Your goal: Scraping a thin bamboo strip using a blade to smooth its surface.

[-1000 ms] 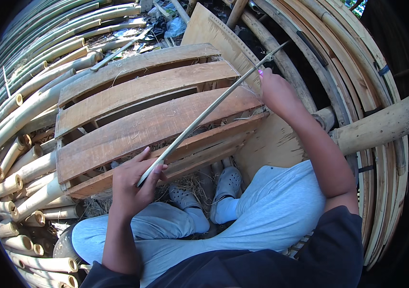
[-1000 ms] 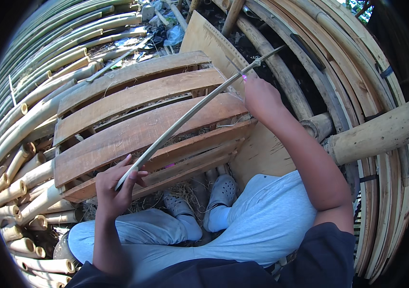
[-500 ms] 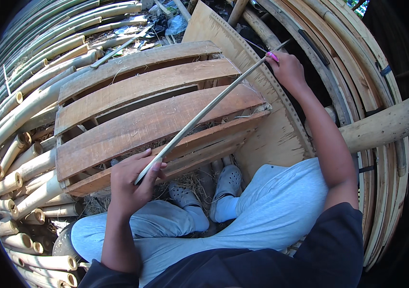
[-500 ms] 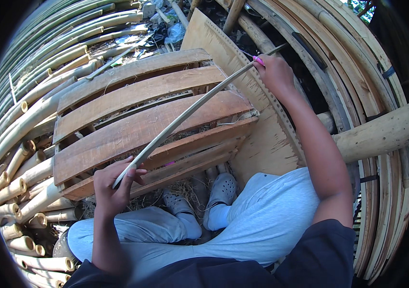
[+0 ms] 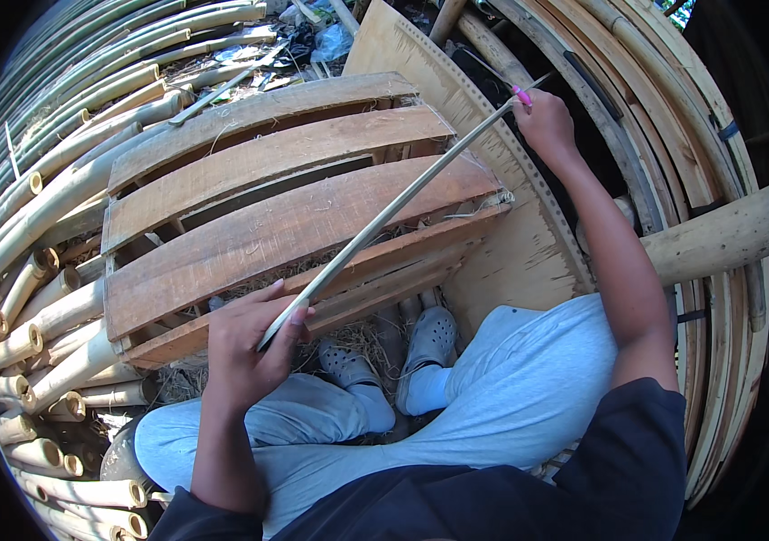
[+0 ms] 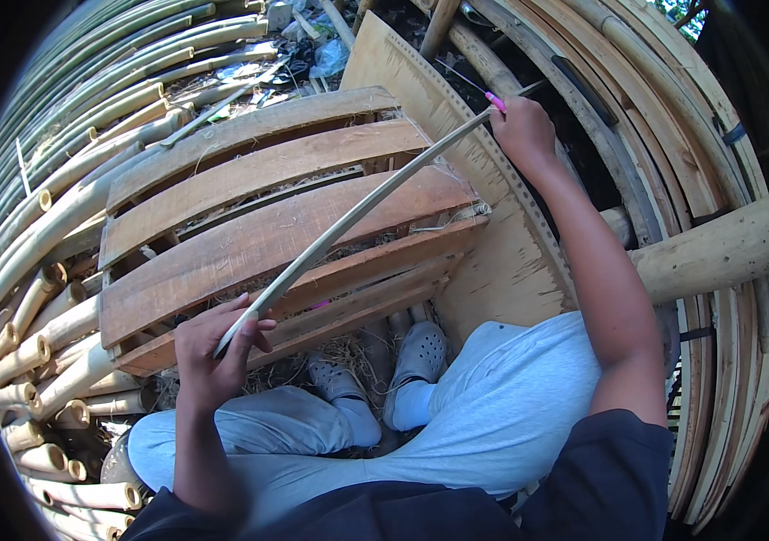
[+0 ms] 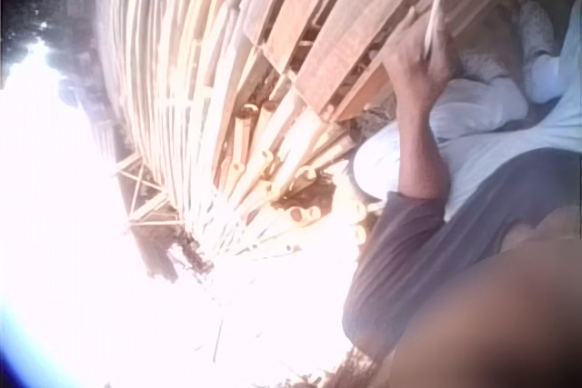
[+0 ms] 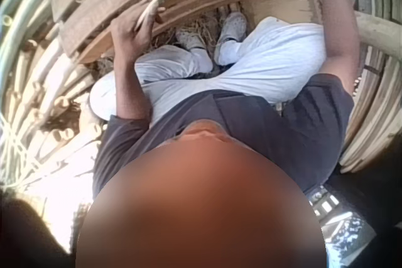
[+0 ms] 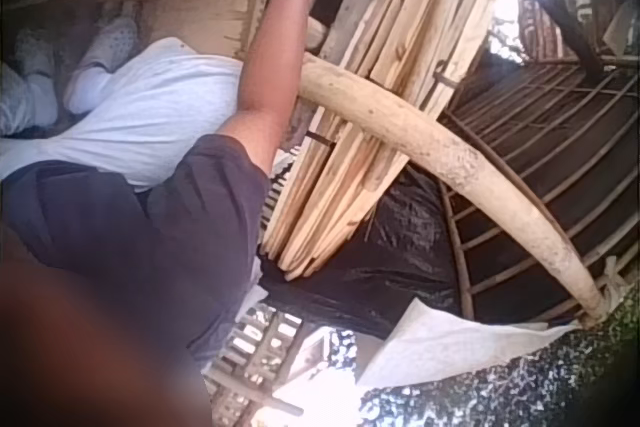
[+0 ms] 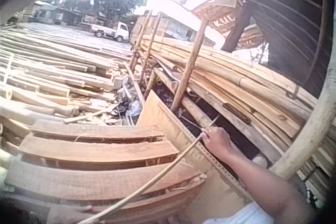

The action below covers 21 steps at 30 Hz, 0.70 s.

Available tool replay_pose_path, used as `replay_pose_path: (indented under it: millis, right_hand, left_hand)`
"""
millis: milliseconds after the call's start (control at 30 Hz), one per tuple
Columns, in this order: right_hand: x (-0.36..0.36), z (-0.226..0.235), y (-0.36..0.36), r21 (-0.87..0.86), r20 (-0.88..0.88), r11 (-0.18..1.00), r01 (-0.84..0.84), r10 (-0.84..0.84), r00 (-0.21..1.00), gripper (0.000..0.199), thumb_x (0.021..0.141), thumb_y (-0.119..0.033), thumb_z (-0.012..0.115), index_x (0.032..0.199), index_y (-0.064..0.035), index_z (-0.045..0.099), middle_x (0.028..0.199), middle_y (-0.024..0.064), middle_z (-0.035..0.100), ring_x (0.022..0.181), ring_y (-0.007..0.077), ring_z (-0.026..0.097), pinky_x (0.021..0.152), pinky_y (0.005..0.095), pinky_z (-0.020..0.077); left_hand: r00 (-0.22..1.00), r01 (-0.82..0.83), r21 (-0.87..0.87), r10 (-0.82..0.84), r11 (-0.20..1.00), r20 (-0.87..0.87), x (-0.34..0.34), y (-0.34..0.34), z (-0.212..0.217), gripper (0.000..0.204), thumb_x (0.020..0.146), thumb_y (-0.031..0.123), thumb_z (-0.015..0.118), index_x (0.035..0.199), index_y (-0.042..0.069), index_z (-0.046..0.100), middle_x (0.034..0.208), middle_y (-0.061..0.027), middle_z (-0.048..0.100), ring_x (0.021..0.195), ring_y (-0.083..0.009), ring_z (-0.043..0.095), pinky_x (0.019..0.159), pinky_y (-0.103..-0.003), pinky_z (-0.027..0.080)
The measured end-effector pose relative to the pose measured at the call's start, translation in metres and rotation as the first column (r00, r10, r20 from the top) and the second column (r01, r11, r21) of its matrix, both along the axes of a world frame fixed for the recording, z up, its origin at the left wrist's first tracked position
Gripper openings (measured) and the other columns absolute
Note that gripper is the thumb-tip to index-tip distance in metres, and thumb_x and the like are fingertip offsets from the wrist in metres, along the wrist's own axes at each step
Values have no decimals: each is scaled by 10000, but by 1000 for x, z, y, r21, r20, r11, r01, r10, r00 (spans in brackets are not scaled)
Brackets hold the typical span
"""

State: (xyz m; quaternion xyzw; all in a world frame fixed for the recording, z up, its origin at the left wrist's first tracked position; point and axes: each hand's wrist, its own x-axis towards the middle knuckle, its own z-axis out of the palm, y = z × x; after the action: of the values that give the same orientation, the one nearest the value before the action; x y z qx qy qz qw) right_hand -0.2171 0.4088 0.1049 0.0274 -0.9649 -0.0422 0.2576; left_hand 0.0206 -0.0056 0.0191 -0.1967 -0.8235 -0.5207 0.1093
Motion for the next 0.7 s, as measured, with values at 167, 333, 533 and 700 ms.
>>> replay_pose_path:
  millis: [167,333,533,700]
  right_hand:
    - [0,-4,2,54,-2,998,-21,21,1000,235,909,-249,644,871,-20,677,833,229,690,803,423,682,695,532,542]
    - [3,-4,0,99,-2,995,-31,31,1000,210,912,-225,636,884,-17,646,842,232,686,810,421,681,704,534,541]
    - [2,-1,4,30,10,996,-81,81,997,207,934,-185,602,902,18,628,813,270,661,801,458,653,688,545,513]
    - [11,-3,-2,-63,102,949,-308,313,944,160,945,-141,577,966,9,629,823,290,630,836,499,611,694,515,491]
  left_hand:
    - [999,2,-35,-3,999,-33,1,3,-2,200,968,104,573,921,27,752,662,-68,713,793,-233,755,1008,-425,520]
    - [999,3,-39,-5,999,-54,2,5,-6,177,959,78,584,922,34,751,671,-71,714,754,-232,753,1001,-421,520]
    - [1000,-10,-12,10,1000,-15,2,5,-8,171,957,62,584,925,10,744,705,-80,727,722,-221,750,1005,-408,519]
    - [1000,-16,8,16,1000,-22,1,3,-6,177,954,55,584,920,-2,747,706,-84,728,726,-215,751,1008,-408,519]
